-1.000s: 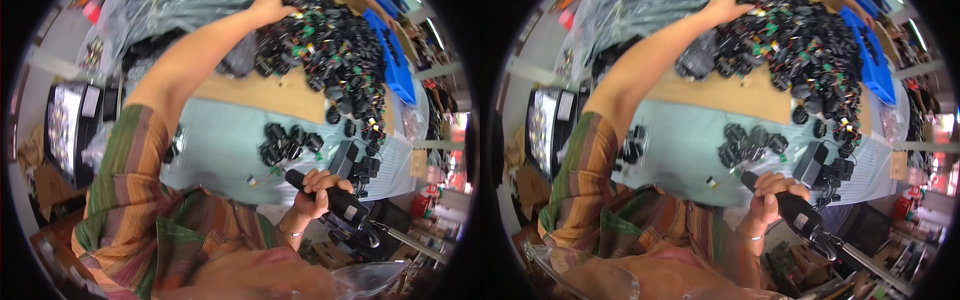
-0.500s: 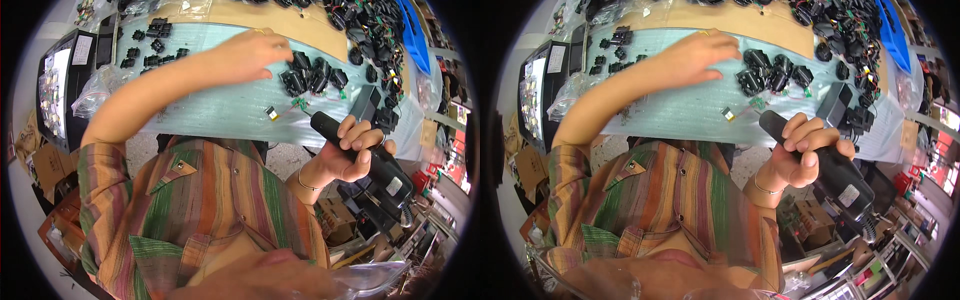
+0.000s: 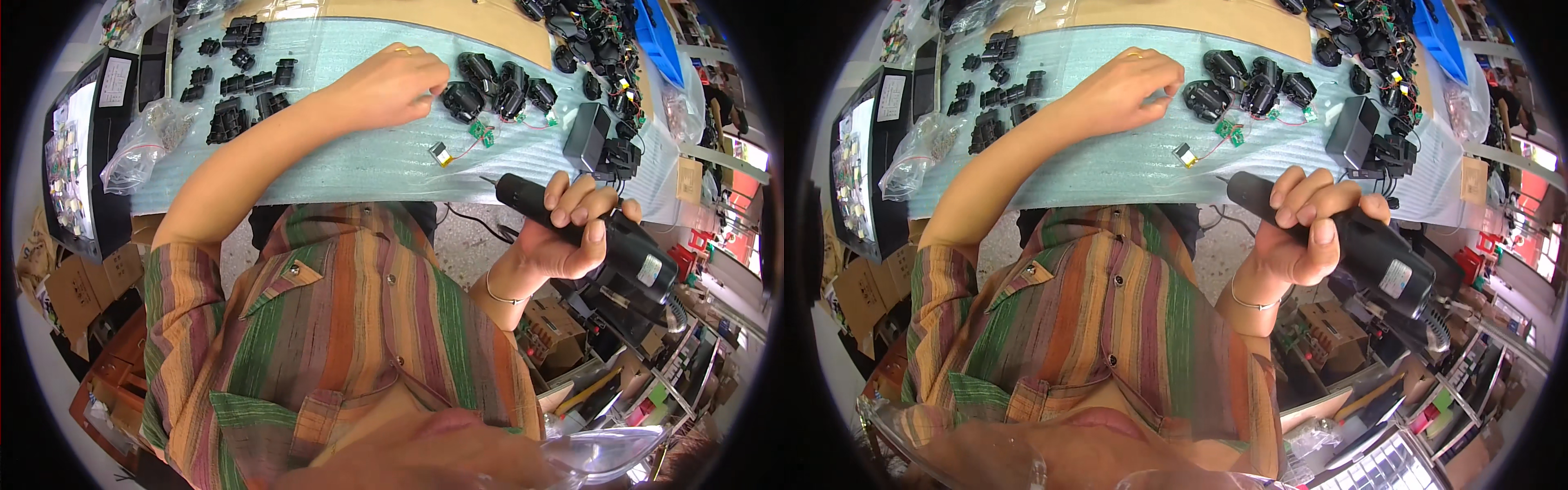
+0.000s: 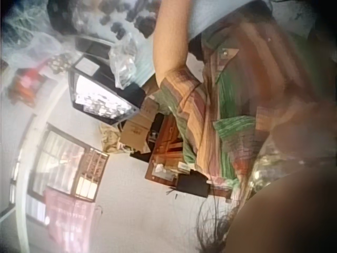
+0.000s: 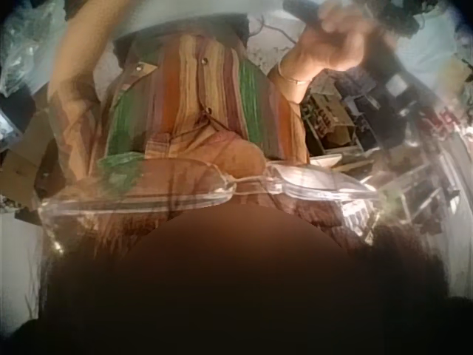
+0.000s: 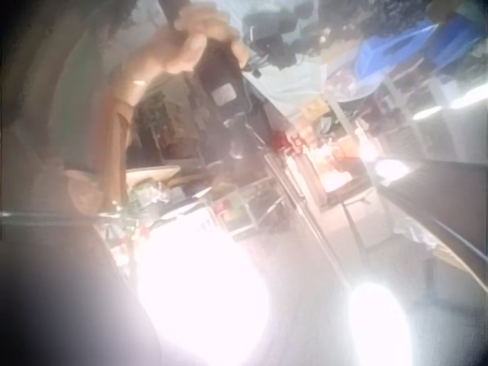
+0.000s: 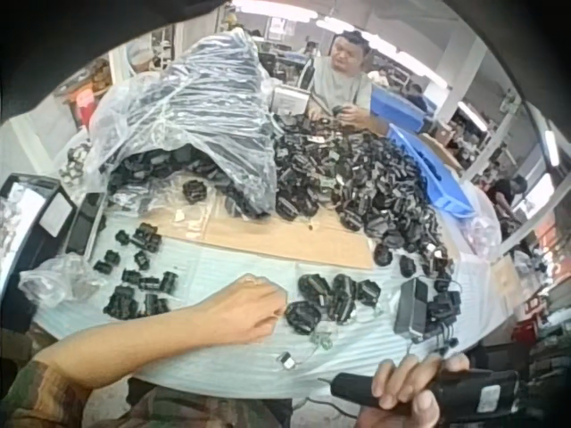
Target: The person uses a handheld electric screwdriver to fasten screws into small black plastic electronic housings. They pick up each unit from a pile on the table, secure the casing, and place the finished unit into a separate pile.
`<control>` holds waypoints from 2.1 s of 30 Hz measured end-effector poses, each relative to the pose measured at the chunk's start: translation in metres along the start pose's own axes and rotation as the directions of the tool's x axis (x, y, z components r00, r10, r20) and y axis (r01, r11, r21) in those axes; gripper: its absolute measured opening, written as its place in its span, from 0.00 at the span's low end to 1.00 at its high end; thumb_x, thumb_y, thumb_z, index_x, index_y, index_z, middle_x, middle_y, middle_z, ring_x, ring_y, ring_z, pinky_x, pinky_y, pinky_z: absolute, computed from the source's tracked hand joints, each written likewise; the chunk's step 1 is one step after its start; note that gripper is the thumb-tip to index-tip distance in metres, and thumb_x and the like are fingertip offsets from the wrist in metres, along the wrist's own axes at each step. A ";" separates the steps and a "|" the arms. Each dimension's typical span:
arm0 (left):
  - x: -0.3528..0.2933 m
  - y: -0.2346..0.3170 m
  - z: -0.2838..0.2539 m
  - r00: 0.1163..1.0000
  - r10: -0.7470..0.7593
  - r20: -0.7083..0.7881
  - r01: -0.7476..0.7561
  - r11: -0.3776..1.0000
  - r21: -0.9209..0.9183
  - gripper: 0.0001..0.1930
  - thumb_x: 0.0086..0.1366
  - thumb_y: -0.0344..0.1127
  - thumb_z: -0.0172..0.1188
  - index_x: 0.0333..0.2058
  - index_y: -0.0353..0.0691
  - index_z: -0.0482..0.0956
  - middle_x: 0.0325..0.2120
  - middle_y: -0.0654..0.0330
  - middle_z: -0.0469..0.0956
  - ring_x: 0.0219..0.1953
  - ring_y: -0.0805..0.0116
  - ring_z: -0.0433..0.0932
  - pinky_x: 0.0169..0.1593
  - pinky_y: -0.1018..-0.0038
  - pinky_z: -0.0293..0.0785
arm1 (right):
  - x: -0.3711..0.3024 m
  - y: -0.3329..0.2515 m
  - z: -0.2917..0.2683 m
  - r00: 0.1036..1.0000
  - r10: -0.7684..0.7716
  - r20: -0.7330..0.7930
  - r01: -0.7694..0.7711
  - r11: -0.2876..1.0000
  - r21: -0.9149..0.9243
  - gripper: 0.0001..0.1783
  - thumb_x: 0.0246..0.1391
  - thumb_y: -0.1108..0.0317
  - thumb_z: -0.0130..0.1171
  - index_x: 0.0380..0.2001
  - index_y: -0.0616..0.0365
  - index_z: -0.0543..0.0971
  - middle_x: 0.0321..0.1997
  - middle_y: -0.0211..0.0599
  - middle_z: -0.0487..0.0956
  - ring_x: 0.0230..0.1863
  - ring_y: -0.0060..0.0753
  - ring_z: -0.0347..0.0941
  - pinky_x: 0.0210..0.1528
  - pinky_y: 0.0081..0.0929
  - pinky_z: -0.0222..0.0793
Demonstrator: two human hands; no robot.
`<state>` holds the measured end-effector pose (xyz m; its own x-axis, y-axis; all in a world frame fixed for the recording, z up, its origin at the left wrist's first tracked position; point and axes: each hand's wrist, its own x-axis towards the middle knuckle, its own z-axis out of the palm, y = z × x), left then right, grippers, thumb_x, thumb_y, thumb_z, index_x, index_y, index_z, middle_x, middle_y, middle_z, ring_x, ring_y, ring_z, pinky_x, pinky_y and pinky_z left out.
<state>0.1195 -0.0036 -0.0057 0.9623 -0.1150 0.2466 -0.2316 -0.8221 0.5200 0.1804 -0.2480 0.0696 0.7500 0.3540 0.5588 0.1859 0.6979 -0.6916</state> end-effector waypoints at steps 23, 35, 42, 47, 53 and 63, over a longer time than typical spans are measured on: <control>-0.139 0.053 0.008 0.899 -0.214 -0.381 0.290 0.945 0.153 0.18 0.47 0.33 0.66 0.37 0.40 0.72 0.48 0.57 0.74 0.47 0.59 0.74 0.50 0.63 0.69 | 0.012 0.053 0.046 0.988 0.146 0.046 -0.151 0.975 0.161 0.25 0.51 0.71 0.53 0.55 0.53 0.67 0.24 0.30 0.67 0.21 0.23 0.61 0.23 0.25 0.57; -0.230 0.062 0.007 0.697 -0.361 -0.619 0.597 0.771 0.221 0.09 0.50 0.40 0.69 0.31 0.51 0.81 0.52 0.65 0.74 0.59 0.61 0.65 0.61 0.60 0.50 | -0.045 0.135 0.132 0.889 0.323 0.326 -0.411 0.877 0.251 0.25 0.50 0.75 0.59 0.50 0.55 0.62 0.23 0.35 0.70 0.21 0.29 0.66 0.28 0.34 0.68; -0.233 0.049 0.004 0.614 -0.428 -0.663 0.658 0.741 0.131 0.08 0.50 0.42 0.69 0.29 0.52 0.82 0.53 0.66 0.73 0.61 0.61 0.62 0.62 0.59 0.46 | -0.060 0.145 0.142 0.888 0.294 0.354 -0.379 0.903 0.202 0.24 0.51 0.75 0.59 0.49 0.54 0.62 0.23 0.35 0.70 0.21 0.28 0.66 0.29 0.34 0.69; -0.226 0.055 0.003 0.596 -0.485 -0.640 0.692 0.715 0.103 0.13 0.49 0.44 0.70 0.33 0.52 0.81 0.55 0.66 0.71 0.62 0.60 0.60 0.62 0.58 0.46 | -0.063 0.154 0.148 0.896 0.294 0.332 -0.370 0.908 0.196 0.24 0.51 0.77 0.58 0.49 0.53 0.62 0.24 0.36 0.70 0.21 0.28 0.67 0.29 0.34 0.70; -0.215 0.051 0.000 0.574 -0.502 -0.647 0.680 0.732 0.036 0.15 0.44 0.46 0.71 0.32 0.51 0.81 0.55 0.67 0.69 0.63 0.62 0.59 0.63 0.57 0.41 | -0.060 0.147 0.146 0.887 0.319 0.334 -0.413 0.871 0.265 0.24 0.51 0.78 0.58 0.49 0.52 0.63 0.24 0.36 0.70 0.21 0.29 0.67 0.28 0.35 0.69; -0.190 0.046 -0.006 0.609 -0.456 -0.649 0.577 0.816 -0.032 0.09 0.47 0.40 0.71 0.29 0.52 0.83 0.47 0.72 0.78 0.58 0.67 0.67 0.61 0.60 0.45 | -0.032 0.126 0.131 0.910 0.243 0.335 -0.359 0.867 0.347 0.22 0.53 0.73 0.54 0.53 0.50 0.66 0.28 0.34 0.71 0.24 0.29 0.68 0.29 0.34 0.68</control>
<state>-0.0752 -0.0165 -0.0235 0.5990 0.6666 0.4437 0.3615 -0.7195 0.5929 0.0967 -0.0900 0.0250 0.5156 0.7004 0.4937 -0.3281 0.6936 -0.6413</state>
